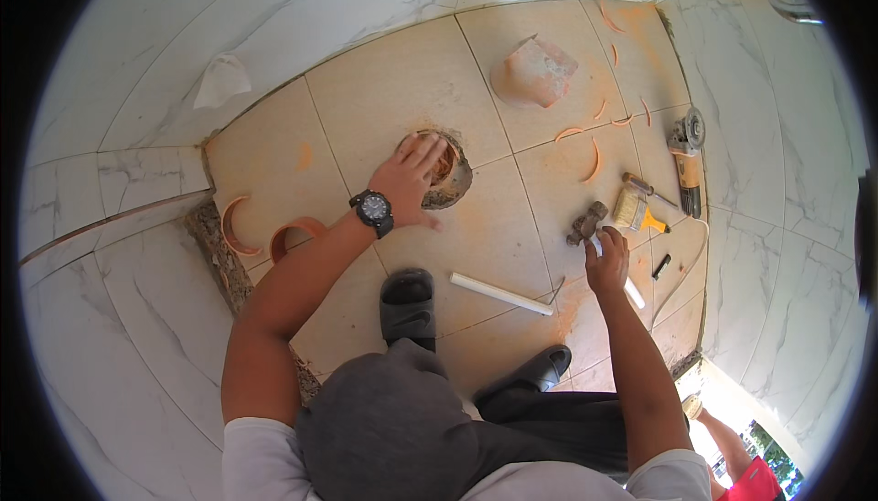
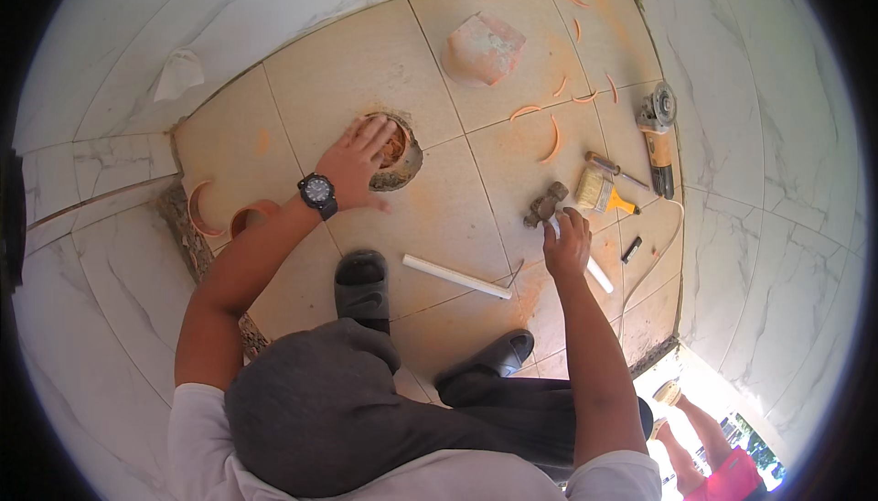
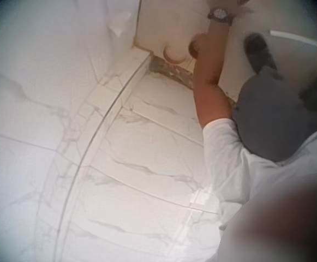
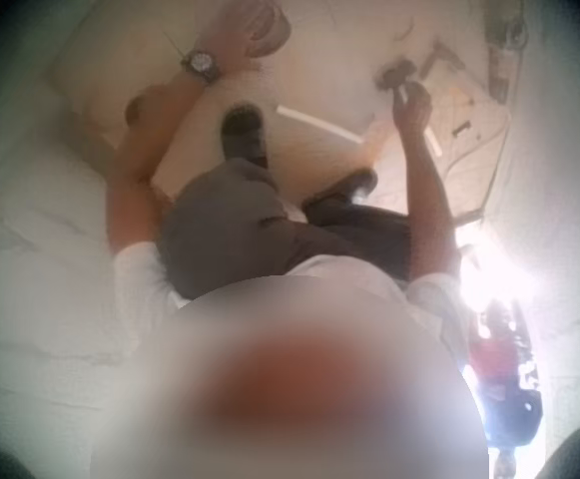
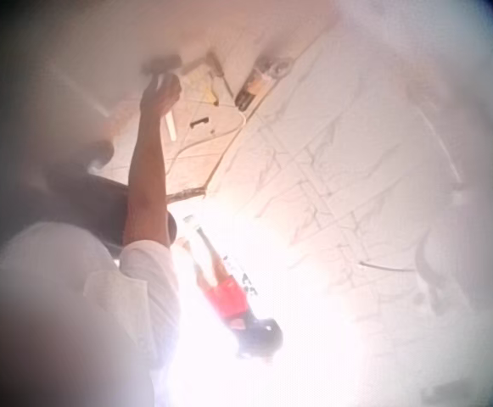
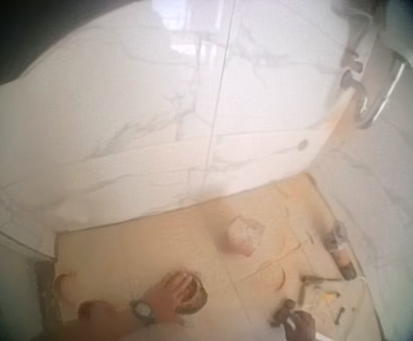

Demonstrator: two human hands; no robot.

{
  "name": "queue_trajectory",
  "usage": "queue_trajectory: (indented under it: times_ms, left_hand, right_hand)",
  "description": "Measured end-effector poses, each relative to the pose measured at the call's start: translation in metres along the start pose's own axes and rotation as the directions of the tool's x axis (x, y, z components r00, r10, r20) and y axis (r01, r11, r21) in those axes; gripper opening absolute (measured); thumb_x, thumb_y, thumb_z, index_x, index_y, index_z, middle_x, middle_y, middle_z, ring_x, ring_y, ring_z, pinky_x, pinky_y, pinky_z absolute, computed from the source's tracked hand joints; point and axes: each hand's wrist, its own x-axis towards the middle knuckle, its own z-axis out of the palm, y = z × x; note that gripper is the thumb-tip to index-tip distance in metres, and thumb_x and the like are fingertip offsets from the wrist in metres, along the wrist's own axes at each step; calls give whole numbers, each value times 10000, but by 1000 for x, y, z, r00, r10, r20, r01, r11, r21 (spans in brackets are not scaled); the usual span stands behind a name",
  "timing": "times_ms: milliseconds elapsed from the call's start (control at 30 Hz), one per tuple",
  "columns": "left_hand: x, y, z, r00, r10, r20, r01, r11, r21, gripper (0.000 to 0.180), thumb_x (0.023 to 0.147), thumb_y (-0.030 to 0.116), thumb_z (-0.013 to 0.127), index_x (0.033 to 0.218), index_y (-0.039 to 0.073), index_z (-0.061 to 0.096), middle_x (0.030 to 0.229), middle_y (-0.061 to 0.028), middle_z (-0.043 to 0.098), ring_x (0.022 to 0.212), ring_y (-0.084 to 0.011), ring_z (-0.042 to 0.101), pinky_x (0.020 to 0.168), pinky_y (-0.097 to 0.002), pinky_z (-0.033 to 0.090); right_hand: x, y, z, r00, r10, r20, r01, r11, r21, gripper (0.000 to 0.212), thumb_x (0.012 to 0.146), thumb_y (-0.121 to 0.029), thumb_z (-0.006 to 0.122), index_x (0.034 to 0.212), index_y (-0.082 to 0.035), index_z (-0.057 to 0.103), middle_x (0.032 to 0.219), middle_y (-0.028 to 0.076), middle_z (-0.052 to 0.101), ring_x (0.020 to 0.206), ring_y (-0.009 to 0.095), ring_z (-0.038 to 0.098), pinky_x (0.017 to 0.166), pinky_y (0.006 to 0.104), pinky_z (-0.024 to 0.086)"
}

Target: The person uses an angle grinder to cut a circular hole in the tiled floor, then inserts a terracotta pipe segment into the opening. They use a hammer to tap the pipe into place and continue adjusting the fit.

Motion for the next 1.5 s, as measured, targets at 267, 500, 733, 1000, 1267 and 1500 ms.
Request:
queue_trajectory:
  times_ms: [267, 500, 733, 1000, 1267, 1500]
  left_hand:
    - [-6, 22, -8, 976, -13, 218, 87, 939, -333, 939, 810, 608, 709, 1446, -42, 474, 1315, -255, 579, 1260, -376, 531, 1138, -455, 355]
    - [-6, 72, 14, 947, -277, 160, 310, 920, -241, 880, 831, 434, 750, 1500, -20, 403, 1204, -277, 621, 1185, -427, 564, 1113, -472, 376]
    - [4, 71, 13, 856, -424, -296, 360, 900, -248, 884, 806, 375, 775, 1506, -8, 394, 1275, -307, 586, 1267, -437, 515, 1172, -493, 315]
    - [-12, 45, 31, 972, -236, -14, 201, 856, -476, 814, 831, 374, 752, 1485, 12, 429, 1224, -237, 607, 1191, -425, 537, 1127, -483, 370]
    - [-15, 30, 13, 998, -20, -67, 10, 988, -157, 904, 852, 472, 720, 1552, 38, 349, 1468, -222, 482, 1392, -407, 407, 1222, -466, 257]
    - [2, -4, 3, 985, 107, 137, -61, 951, -304, 1021, 842, 567, 711, 1576, 14, 266, 1601, -191, 357, 1513, -318, 288, 1266, -459, 152]
  right_hand:
    - [6, 2, 10, 999, -11, -34, 11, 1000, 10, 298, 854, -179, 747, 1095, -36, 644, 1241, 134, 634, 1125, 351, 585, 942, 481, 474]
    - [6, 2, 10, 1000, 8, -10, -8, 1000, -7, 289, 858, -181, 741, 1088, -38, 639, 1226, 132, 640, 1107, 354, 593, 934, 482, 478]
    - [8, 1, 7, 1000, 2, 10, -2, 1000, 6, 299, 861, -188, 734, 1093, -31, 631, 1222, 141, 641, 1113, 353, 593, 930, 476, 479]
    - [9, 4, 8, 1000, -1, 19, 0, 1000, 21, 289, 862, -190, 731, 1077, -25, 628, 1187, 148, 651, 1086, 357, 599, 906, 472, 488]
    - [9, 6, 6, 1000, -26, 15, 25, 999, 33, 297, 859, -181, 730, 1094, -26, 635, 1148, 144, 655, 1061, 357, 600, 893, 468, 490]
    - [10, 3, 5, 1000, -5, 30, 4, 1000, 21, 287, 852, -173, 738, 1080, -31, 636, 1106, 146, 662, 1038, 358, 603, 887, 473, 491]
